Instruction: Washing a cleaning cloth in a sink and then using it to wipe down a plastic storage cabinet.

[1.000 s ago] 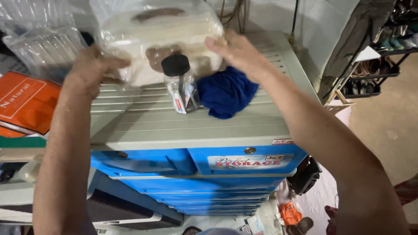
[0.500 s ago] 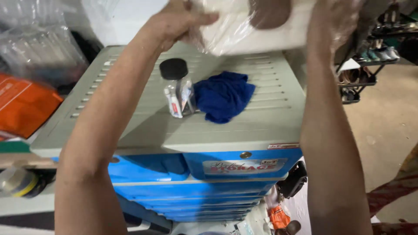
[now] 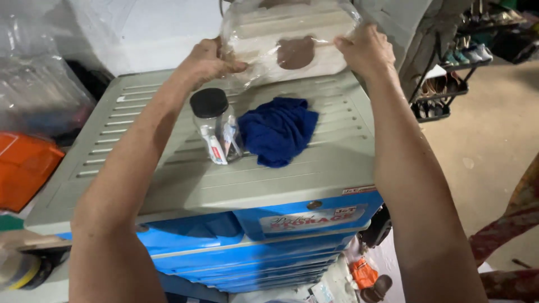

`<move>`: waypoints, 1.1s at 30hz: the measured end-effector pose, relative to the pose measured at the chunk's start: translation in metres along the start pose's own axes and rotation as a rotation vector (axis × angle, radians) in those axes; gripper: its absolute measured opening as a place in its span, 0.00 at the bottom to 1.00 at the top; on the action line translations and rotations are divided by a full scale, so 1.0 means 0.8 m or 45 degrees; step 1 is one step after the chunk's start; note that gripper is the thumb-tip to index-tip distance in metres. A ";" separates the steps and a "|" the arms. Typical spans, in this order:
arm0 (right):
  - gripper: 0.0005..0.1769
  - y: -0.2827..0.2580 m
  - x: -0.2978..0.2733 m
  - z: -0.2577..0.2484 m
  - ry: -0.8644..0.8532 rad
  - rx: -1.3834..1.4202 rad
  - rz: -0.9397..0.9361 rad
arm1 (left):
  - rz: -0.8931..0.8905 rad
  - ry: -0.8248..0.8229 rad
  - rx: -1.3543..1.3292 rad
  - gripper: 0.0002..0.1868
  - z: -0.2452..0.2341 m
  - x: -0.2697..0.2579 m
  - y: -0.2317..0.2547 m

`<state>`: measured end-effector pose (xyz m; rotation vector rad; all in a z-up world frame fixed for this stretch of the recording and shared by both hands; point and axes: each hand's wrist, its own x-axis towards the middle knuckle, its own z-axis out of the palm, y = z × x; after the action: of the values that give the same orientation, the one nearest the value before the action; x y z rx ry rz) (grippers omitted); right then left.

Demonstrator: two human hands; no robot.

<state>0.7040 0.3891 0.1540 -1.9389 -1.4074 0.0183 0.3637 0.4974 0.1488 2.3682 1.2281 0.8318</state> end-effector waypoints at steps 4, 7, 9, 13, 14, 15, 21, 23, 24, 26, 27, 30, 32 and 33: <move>0.33 0.001 0.007 -0.013 0.027 -0.021 0.074 | -0.050 -0.037 -0.066 0.47 -0.002 0.000 0.003; 0.33 0.024 0.023 0.007 0.060 -0.136 0.036 | -0.051 -0.075 -0.103 0.49 0.008 0.002 -0.002; 0.33 0.020 0.023 0.003 0.129 -0.202 -0.046 | -0.055 -0.065 -0.112 0.48 0.006 0.000 0.006; 0.44 0.005 0.005 -0.010 0.052 -0.090 0.069 | -0.039 -0.040 -0.138 0.49 -0.004 -0.033 0.046; 0.48 0.008 0.009 -0.006 0.077 -0.136 0.107 | -0.030 -0.048 -0.157 0.50 -0.007 -0.044 0.057; 0.48 0.008 0.008 -0.006 0.076 -0.132 0.110 | -0.030 -0.051 -0.152 0.50 -0.007 -0.046 0.061; 0.43 -0.019 -0.010 0.008 0.220 -0.271 -0.629 | -0.098 -0.110 -0.289 0.62 0.000 -0.017 0.029; 0.35 -0.026 -0.017 0.015 0.191 -0.169 -0.602 | -0.160 -0.160 -0.504 0.64 -0.001 -0.008 0.010; 0.35 -0.031 -0.025 0.007 0.180 -0.160 -0.621 | -0.177 -0.143 -0.503 0.64 -0.002 -0.019 0.021; 0.39 -0.044 -0.041 -0.011 0.145 -0.171 -0.497 | -0.116 -0.177 -0.696 0.64 -0.006 -0.042 0.046; 0.39 -0.042 -0.034 -0.006 0.136 -0.162 -0.523 | -0.129 -0.151 -0.694 0.64 -0.007 -0.037 0.036; 0.39 -0.022 -0.014 0.009 0.128 -0.150 -0.593 | -0.205 -0.102 -0.748 0.61 -0.004 -0.007 -0.019; 0.30 -0.009 0.006 0.025 0.454 -0.207 -0.762 | -0.309 0.074 -0.714 0.45 -0.006 0.022 -0.098; 0.30 -0.016 -0.012 0.015 0.437 -0.200 -0.786 | -0.328 0.097 -0.719 0.45 -0.017 0.015 -0.134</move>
<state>0.6852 0.3894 0.1488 -1.4546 -1.7354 -0.6952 0.2937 0.5686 0.1049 1.7077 1.1113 1.0255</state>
